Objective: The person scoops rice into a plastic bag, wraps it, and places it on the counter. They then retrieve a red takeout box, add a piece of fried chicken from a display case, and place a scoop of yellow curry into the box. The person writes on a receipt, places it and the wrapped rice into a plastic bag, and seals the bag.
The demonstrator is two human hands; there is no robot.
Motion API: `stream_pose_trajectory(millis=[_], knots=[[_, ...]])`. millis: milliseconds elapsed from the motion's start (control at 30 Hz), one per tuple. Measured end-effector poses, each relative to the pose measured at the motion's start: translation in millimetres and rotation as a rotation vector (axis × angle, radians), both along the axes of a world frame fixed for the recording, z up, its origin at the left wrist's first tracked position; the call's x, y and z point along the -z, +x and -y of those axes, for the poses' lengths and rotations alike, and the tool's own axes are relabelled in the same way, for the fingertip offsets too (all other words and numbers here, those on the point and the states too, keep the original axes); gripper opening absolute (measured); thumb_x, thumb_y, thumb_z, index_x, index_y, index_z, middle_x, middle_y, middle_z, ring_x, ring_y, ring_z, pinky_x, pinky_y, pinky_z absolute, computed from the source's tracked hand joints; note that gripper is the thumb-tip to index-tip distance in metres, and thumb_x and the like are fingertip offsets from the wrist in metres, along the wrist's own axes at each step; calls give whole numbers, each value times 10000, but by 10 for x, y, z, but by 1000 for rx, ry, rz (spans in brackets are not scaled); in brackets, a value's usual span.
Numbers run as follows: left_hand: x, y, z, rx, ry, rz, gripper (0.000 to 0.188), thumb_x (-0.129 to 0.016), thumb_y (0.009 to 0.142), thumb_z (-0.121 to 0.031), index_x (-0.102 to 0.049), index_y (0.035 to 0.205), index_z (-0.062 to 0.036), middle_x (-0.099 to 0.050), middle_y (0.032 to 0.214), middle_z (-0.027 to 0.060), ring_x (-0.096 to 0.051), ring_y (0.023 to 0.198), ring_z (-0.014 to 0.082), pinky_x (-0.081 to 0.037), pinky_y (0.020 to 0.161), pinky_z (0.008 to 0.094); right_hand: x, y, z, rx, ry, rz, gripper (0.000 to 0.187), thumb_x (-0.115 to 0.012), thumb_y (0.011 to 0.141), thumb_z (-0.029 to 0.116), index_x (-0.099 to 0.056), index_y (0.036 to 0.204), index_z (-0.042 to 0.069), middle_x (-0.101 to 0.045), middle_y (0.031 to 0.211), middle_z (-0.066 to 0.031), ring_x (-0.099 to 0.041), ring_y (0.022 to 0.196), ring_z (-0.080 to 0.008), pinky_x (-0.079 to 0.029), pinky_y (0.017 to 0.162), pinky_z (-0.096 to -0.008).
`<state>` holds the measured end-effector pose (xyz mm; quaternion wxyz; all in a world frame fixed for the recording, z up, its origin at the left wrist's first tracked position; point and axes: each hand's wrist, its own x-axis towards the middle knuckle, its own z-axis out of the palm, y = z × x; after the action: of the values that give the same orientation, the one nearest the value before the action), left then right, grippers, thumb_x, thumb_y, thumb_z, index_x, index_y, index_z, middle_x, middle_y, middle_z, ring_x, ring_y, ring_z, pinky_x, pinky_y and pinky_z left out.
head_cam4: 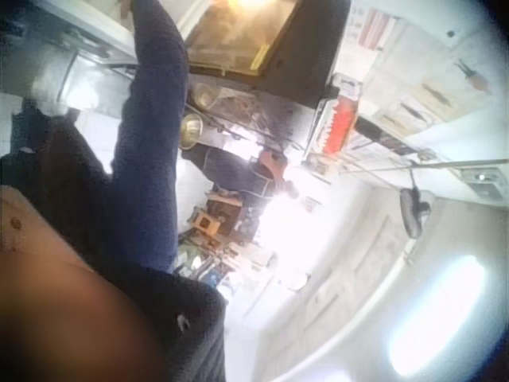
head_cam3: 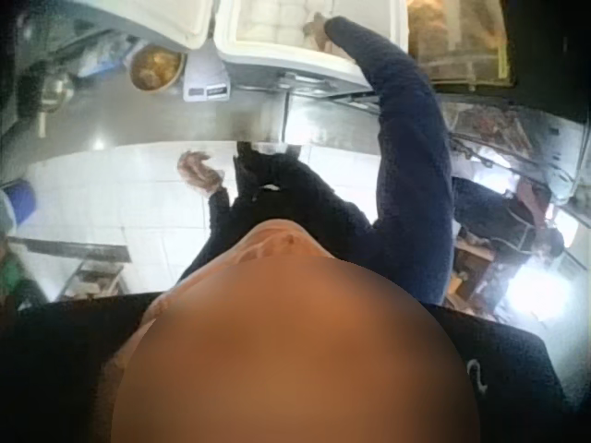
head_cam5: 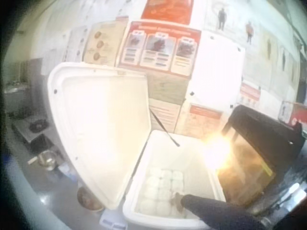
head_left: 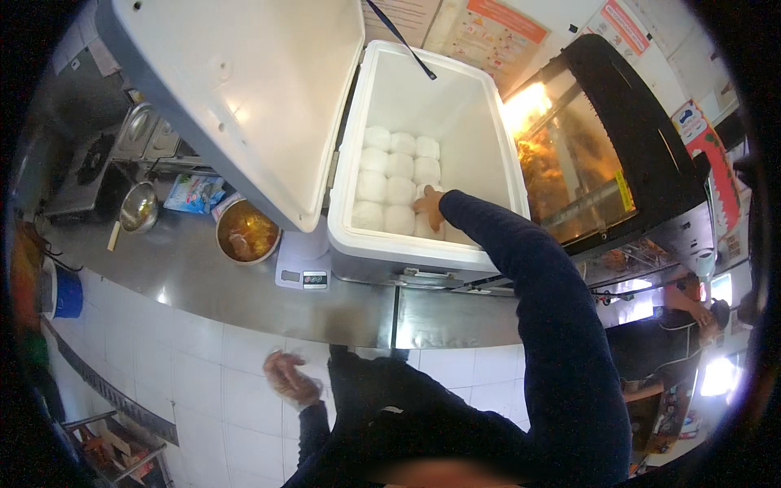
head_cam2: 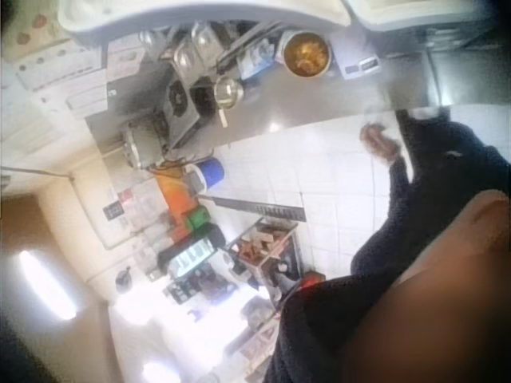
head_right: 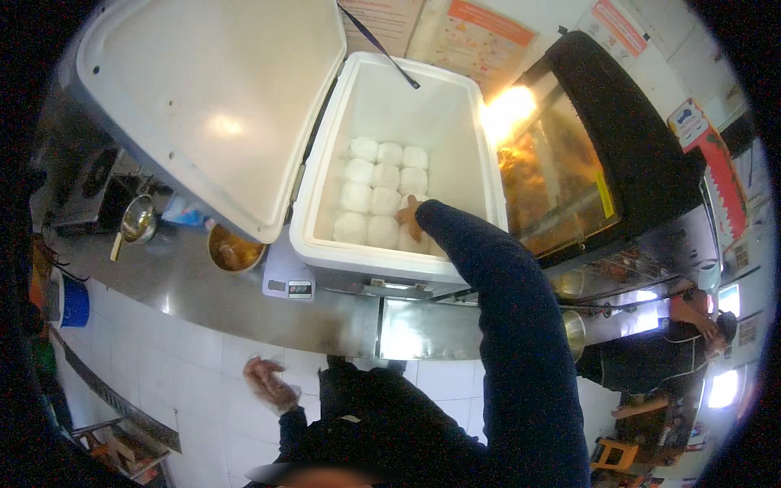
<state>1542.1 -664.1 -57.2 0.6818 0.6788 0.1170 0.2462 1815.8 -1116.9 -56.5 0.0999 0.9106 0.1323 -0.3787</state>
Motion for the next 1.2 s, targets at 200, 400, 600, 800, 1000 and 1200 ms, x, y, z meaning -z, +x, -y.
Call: stream_pose_trajectory(millis=[200, 400, 600, 800, 1000, 1200], knots=[[205, -69, -399, -117, 13, -133, 363, -443, 989, -397, -524, 1041, -47, -479, 627, 25, -495, 629, 156, -432, 861, 377, -7, -472, -351, 312, 17, 86, 938, -880, 477, 316, -469, 1282, 66, -370, 1313, -286, -540, 1117, -442, -490, 912, -464], [160, -16, -368, 6, -38, -128, 372, -507, 970, -403, -518, 1084, -50, -487, 648, 27, -482, 626, 132, -442, 788, 338, -151, -391, -400, 186, -22, -8, 936, -875, 481, 340, -485, 1282, 52, -455, 1241, -261, -564, 1092, -420, -489, 904, -460], [210, 94, -493, 57, -35, -74, 346, -514, 970, -375, -516, 1098, -53, -484, 657, 21, -486, 621, 124, -449, 741, 315, -147, -332, -334, 139, 53, 152, 824, -886, 414, 288, -607, 1152, 52, -612, 1115, -198, -603, 1063, -343, -504, 869, -390], [255, 200, -446, 122, 47, -20, 269, -490, 974, -270, -511, 1080, -24, -479, 658, 25, -458, 588, 116, -443, 629, 291, -36, -180, -246, 89, 61, -4, 770, -909, 395, 290, -682, 1092, 54, -691, 1065, -130, -661, 979, -283, -513, 839, -354], [290, 249, -282, 178, -7, -86, 245, -492, 986, -260, -533, 1061, -30, -501, 695, 35, -485, 608, 120, -434, 588, 268, -246, -132, -434, -181, -116, -68, 676, -903, 414, 342, -735, 1022, 97, -689, 1030, -146, -639, 1011, -307, -516, 837, -415], [169, 186, -7, 306, 11, 30, 267, -539, 963, -279, -550, 1038, -23, -513, 696, 42, -502, 611, 121, -437, 582, 271, -1895, -179, -888, 13, 124, 425, 450, -803, 524, 396, -707, 793, 48, -690, 827, -159, -668, 810, -316, -520, 705, -420]])
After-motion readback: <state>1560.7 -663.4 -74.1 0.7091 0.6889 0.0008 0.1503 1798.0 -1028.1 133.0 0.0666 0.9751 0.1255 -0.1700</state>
